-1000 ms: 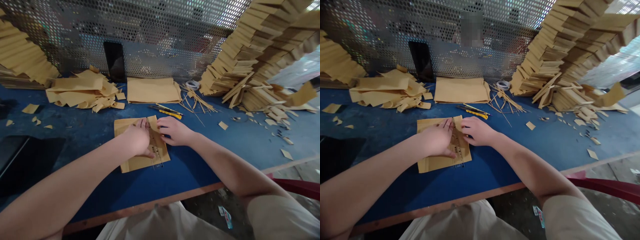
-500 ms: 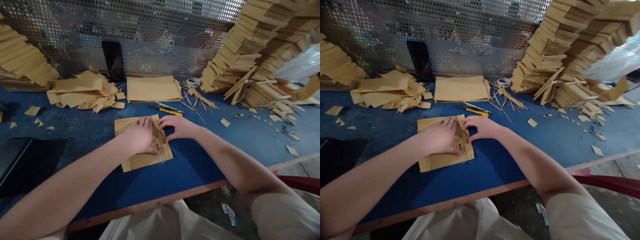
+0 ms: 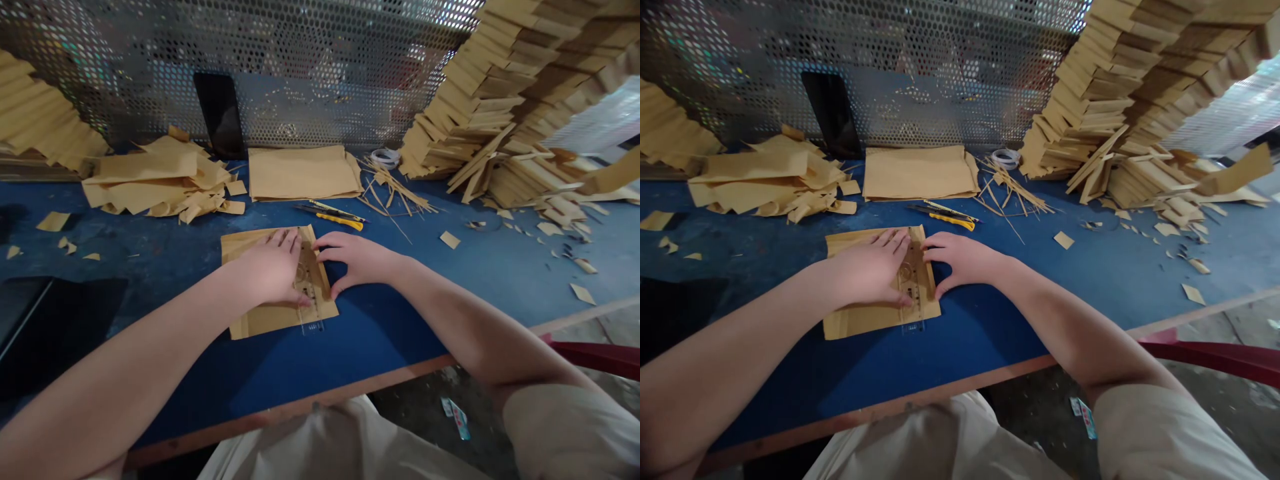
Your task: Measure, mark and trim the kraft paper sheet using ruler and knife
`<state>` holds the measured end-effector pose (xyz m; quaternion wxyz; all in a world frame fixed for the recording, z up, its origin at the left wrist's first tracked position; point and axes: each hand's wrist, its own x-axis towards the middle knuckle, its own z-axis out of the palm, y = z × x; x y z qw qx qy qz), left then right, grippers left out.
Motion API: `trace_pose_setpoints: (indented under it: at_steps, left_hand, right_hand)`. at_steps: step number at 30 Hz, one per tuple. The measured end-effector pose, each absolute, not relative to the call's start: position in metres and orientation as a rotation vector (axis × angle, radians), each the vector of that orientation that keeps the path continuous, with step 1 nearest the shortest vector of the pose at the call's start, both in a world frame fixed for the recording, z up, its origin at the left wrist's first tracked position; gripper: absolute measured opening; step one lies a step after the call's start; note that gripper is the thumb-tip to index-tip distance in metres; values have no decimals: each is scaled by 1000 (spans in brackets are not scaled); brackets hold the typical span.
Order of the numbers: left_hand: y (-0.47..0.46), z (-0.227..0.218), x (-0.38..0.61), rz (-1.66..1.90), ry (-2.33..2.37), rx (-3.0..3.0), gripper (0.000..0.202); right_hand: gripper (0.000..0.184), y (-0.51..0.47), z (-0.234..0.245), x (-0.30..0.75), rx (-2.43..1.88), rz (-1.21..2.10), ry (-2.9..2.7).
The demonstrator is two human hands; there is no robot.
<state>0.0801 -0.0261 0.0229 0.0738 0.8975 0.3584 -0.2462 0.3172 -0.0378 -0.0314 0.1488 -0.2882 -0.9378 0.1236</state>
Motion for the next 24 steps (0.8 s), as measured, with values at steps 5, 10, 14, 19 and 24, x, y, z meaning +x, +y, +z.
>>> trace_pose_setpoints:
  at_steps: [5, 10, 14, 19, 24]
  left_hand:
    - [-22, 21, 80, -736, 1083, 2656, 135]
    - [-18, 13, 81, -652, 1060, 2677, 138]
    - [-16, 9, 81, -607, 1060, 2675, 140]
    - [-14, 4, 80, -542, 1032, 2663, 138]
    - [-12, -2, 79, -544, 1027, 2676, 139]
  right_hand:
    - [56, -39, -36, 311, -741, 287, -2667]
    - [48, -40, -32, 308, -684, 273, -2612]
    - [41, -45, -33, 302, -812, 244, -2566]
    - [56, -49, -35, 296, -931, 282, -2568]
    - [63, -47, -36, 297, -969, 344, -2565]
